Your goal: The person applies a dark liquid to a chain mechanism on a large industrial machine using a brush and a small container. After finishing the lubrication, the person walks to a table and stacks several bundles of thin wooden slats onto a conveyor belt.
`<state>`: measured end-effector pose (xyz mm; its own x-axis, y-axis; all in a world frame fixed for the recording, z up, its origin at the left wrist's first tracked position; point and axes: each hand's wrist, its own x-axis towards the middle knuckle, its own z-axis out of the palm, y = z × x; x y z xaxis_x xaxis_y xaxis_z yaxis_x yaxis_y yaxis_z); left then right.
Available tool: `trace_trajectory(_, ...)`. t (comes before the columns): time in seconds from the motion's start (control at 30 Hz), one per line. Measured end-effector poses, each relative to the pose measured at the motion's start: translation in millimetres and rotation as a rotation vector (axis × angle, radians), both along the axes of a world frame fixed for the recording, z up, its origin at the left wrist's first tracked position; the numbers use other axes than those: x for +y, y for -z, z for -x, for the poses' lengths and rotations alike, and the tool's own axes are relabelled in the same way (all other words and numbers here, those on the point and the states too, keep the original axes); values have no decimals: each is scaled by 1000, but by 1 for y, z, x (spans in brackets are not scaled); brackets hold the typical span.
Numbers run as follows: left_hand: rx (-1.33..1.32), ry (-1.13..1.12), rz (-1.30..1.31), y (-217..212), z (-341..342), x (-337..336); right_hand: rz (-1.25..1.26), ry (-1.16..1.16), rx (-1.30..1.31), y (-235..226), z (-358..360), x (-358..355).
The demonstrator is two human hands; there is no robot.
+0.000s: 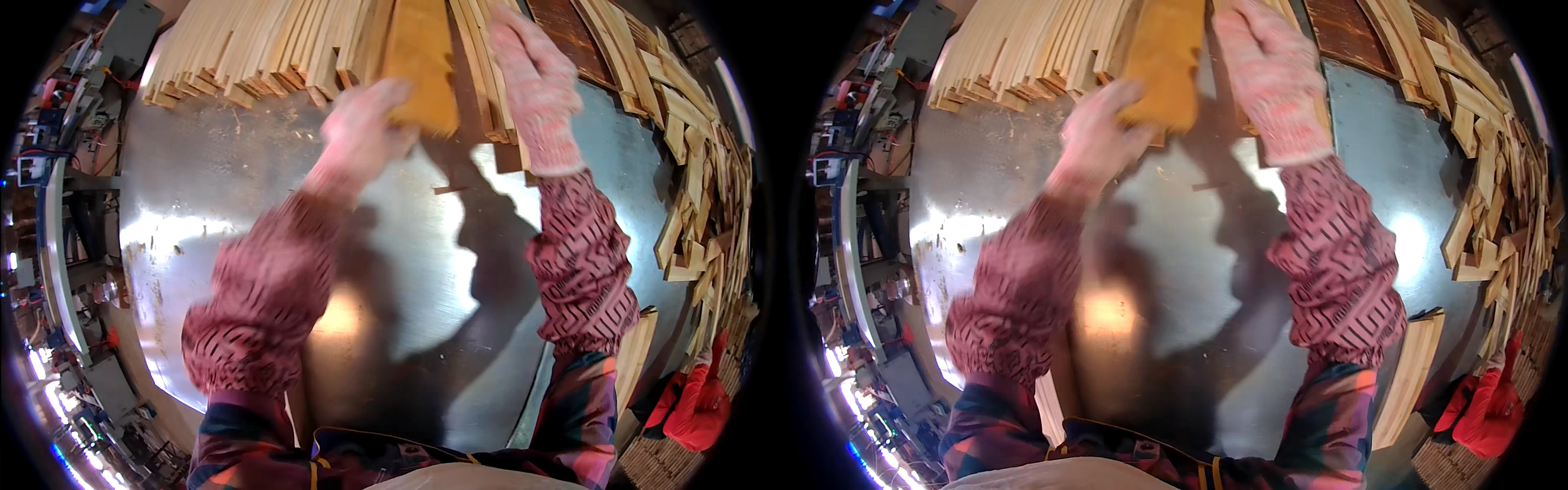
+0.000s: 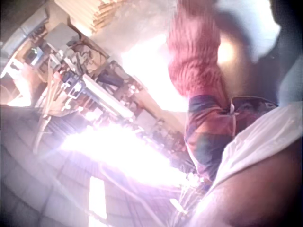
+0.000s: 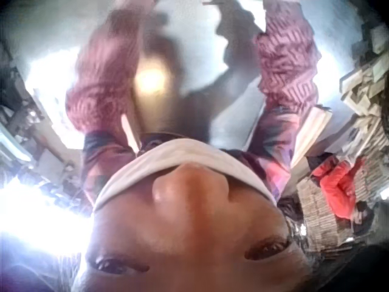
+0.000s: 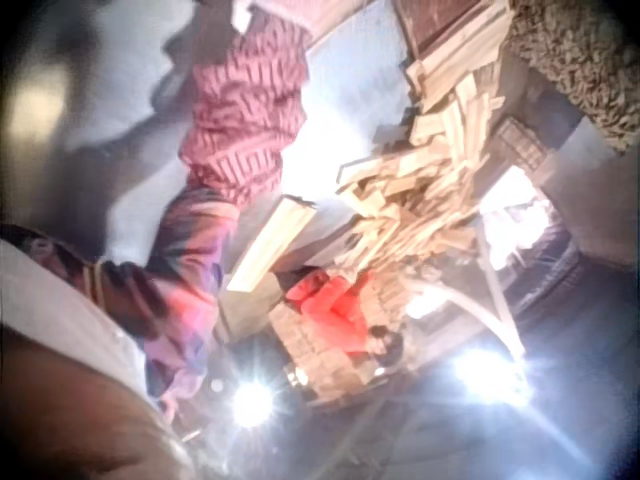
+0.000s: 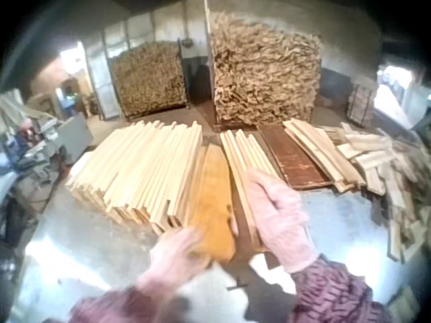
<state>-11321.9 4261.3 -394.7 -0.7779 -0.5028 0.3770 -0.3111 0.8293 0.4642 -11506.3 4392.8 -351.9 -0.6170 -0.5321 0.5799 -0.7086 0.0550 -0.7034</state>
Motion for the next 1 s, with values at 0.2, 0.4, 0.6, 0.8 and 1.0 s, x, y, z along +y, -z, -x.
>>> trace_trajectory(0.2, 58, -134, -619, -55, -214, 16, 38, 26, -646, 68, -3, -148)
trace_trajectory(0.4, 376, -374, -1055, -60, -256, 6, -362, 27, -855, 110, -49, -176)
trace_trajectory(0.6, 499, -273, -1242, -39, -234, 5, -648, 51, -785, 56, -54, -179)
trace_trajectory(0.8, 405, -232, -1296, -29, -229, 8, -557, -83, -948, 106, -29, -175)
trace_trajectory(1.0, 196, -346, -1232, -21, -213, 2, -426, 36, -858, 83, -49, -140)
